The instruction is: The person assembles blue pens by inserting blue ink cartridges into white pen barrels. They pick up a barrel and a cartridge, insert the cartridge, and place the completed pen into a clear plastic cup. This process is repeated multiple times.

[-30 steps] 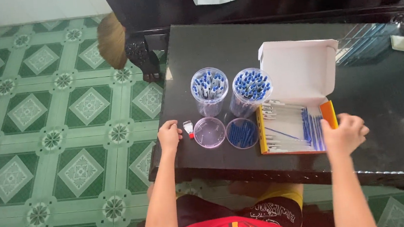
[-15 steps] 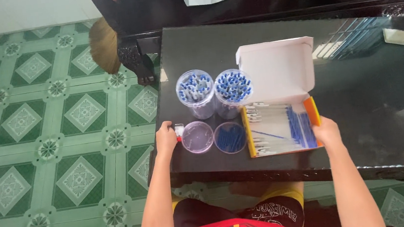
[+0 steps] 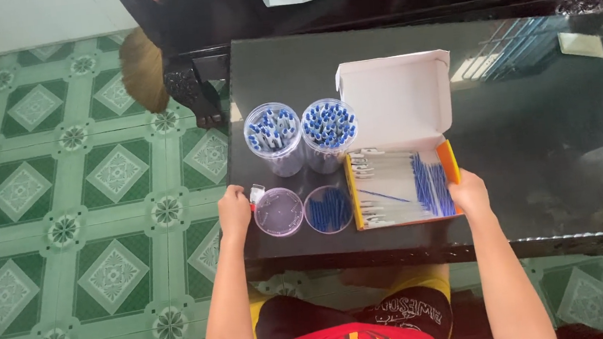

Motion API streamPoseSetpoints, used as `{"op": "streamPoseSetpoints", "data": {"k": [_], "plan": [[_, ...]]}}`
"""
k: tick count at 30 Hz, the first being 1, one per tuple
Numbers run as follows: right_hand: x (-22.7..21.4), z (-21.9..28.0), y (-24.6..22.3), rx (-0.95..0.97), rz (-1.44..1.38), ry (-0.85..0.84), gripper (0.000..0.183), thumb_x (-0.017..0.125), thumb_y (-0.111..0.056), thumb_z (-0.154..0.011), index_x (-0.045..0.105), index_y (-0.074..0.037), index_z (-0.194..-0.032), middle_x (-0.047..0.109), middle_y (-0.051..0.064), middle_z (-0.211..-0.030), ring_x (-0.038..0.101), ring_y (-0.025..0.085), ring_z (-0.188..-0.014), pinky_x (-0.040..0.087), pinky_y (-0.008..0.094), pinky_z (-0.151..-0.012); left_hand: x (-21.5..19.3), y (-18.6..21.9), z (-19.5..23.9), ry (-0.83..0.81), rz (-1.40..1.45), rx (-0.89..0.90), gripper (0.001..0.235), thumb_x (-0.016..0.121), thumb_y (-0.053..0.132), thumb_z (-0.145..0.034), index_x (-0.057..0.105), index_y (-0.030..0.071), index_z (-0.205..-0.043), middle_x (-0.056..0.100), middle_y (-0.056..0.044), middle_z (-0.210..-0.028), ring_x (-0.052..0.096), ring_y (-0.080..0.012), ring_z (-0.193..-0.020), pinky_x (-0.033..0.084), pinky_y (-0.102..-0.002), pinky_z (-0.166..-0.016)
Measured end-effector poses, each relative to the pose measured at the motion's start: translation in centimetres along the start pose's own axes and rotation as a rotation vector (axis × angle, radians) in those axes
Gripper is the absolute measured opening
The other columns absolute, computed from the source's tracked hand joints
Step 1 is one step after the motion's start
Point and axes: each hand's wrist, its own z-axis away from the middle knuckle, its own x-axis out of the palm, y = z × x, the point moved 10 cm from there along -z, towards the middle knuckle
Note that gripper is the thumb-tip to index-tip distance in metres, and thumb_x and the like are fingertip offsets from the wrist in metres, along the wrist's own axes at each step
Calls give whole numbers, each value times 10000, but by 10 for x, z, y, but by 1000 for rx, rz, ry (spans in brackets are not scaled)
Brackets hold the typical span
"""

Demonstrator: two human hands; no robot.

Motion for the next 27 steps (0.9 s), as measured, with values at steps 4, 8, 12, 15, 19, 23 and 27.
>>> {"op": "streamPoseSetpoints", "data": {"k": [4, 8, 12, 15, 19, 23, 27], "plan": [[-8, 20, -17, -23, 26, 70, 384, 540, -244, -905, 748, -98, -1193, 749, 229, -1104, 693, 450, -1100, 563, 573, -918, -12, 9, 19, 55, 29, 25, 332, 428, 120, -998, 705, 67, -1172, 741, -236, -1124, 682, -439, -1109, 528, -529, -997], [-35, 34, -56, -313, 329, 569, 408, 763, -364, -858, 682, -127, -1180, 596, 120, -1103, 605, 365, -1058, 564, 487, -809, -22, 0, 17, 156, 152, 48, 292, 462, 143, -999, 677, 58, -1177, 715, -199, -904, 684, -384, -870, 527, -498, -883], [14, 34, -80, -288, 599, 308, 372, 637, -564, -914, 756, -232, -1034, 747, -1, -1024, 594, 259, -1117, 382, 535, -973, -27, -13, 24, 182, 334, 27, 250, 502, 155, -969, 668, 64, -1133, 705, -88, -658, 677, -213, -528, 555, -351, -638], [31, 16, -65, -276, 608, 305, 313, 606, -490, -938, 751, -218, -995, 759, 13, -977, 597, 259, -1155, 314, 575, -998, -21, -23, 16, 169, 349, -14, 237, 541, 196, -937, 713, 92, -1064, 710, -68, -641, 681, -200, -505, 557, -335, -605], [20, 27, -66, -280, 521, 319, 247, 612, -396, -908, 767, -205, -933, 775, 10, -895, 644, 252, -1066, 331, 538, -1006, -36, 6, 25, 157, 420, -14, 288, 534, 167, -918, 694, 44, -1123, 684, -103, -628, 652, -212, -489, 530, -344, -587], [15, 26, -52, -240, 424, 375, 273, 552, -409, -956, 783, -277, -897, 727, -32, -856, 644, 224, -974, 408, 518, -1018, -73, 92, 37, 225, 385, 304, 382, 488, 80, -939, 631, 125, -1290, 652, -95, -657, 684, -285, -701, 521, -409, -804], [2, 38, -50, -243, 404, 436, 312, 524, -394, -1022, 776, -275, -883, 680, -14, -893, 619, 210, -992, 378, 477, -1053, -77, 185, 72, 47, 82, 635, 535, 449, 32, -955, 490, 216, -1456, 684, -261, -835, 655, -533, -857, 493, -613, -821]]}}
